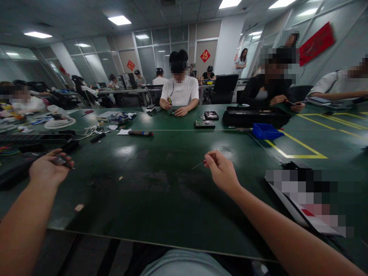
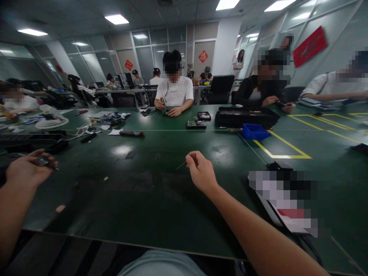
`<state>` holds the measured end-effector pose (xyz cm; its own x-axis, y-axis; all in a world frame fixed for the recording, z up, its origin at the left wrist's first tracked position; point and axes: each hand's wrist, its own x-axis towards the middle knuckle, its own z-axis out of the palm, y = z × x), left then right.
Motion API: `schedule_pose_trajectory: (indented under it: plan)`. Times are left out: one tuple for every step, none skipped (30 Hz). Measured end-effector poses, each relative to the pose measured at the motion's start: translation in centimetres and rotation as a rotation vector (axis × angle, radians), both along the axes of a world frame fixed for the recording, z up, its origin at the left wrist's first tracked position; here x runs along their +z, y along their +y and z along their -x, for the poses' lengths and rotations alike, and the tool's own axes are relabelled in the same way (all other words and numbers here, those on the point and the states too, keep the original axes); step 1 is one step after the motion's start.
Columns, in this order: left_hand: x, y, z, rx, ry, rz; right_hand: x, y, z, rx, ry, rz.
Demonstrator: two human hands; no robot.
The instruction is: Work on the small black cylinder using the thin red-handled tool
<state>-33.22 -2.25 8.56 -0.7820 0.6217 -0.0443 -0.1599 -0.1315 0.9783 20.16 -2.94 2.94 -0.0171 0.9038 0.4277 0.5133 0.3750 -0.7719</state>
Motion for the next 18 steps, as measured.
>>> schedule_pose_trajectory:
  plan:
    - [0.3, 0.4, -1.6, -0.039, -0.060, -0.021, 0.0, 0.0, 0.0, -0.001, -0.006, 0.000]
    - [0.5, 0.8, -3.3, -0.097, -0.100, -0.042, 0.0, -0.1, 0.0, -0.001, -0.013, -0.001]
    - [0.6, 1.1, -5.1, -0.180, -0.130, -0.053, 0.0, -0.1, 0.0, -0.002, -0.016, -0.005]
    - [0.6, 1.5, -7.0, -0.274, -0.148, -0.066, 0.0, -0.1, 0.0, -0.002, -0.014, -0.009]
    - [0.6, 1.8, -8.9, -0.342, -0.149, -0.084, -0.1, -0.1, -0.1, -0.001, -0.010, -0.011]
    - [0.4, 2.2, -10.9, -0.430, -0.157, -0.086, -0.1, 0.0, -0.1, -0.001, -0.004, -0.011]
    - [0.2, 2.4, -12.9, -0.466, -0.163, -0.088, -0.2, 0.0, -0.2, -0.002, 0.001, -0.010]
    - [0.0, 2.6, -14.9, -0.545, -0.179, -0.068, -0.2, 0.0, -0.2, -0.004, 0.007, -0.008]
    - [-0.3, 2.8, -16.9, -0.611, -0.192, -0.056, -0.3, 0.1, -0.3, -0.007, 0.011, -0.003]
    - [-0.6, 2.9, -18.8, -0.657, -0.198, -0.064, -0.3, 0.1, -0.3, -0.010, 0.014, 0.003]
    - [-0.9, 2.9, -20.7, -0.720, -0.209, -0.067, -0.4, 0.2, -0.3, -0.013, 0.017, 0.009]
    - [-1.2, 2.8, -22.5, -0.781, -0.220, -0.080, -0.4, 0.2, -0.4, -0.012, 0.019, 0.015]
    - [-1.6, 2.6, -24.3, -0.857, -0.232, -0.094, -0.5, 0.2, -0.4, -0.011, 0.020, 0.019]
    - [-1.9, 2.4, -25.9, -0.931, -0.239, -0.113, -0.6, 0.2, -0.4, -0.007, 0.021, 0.021]
    - [-2.2, 2.2, -27.5, -1.002, -0.227, -0.140, -0.6, 0.3, -0.4, -0.003, 0.021, 0.019]
    - [-2.5, 2.0, -28.9, -1.063, -0.199, -0.164, -0.7, 0.2, -0.4, 0.000, 0.021, 0.015]
    - [-2.8, 1.8, -30.2, -1.107, -0.157, -0.183, -0.7, 0.2, -0.4, 0.001, 0.019, 0.010]
    - [-3.2, 1.6, -31.4, -1.135, -0.105, -0.197, -0.7, 0.2, -0.3, -0.001, 0.014, 0.004]
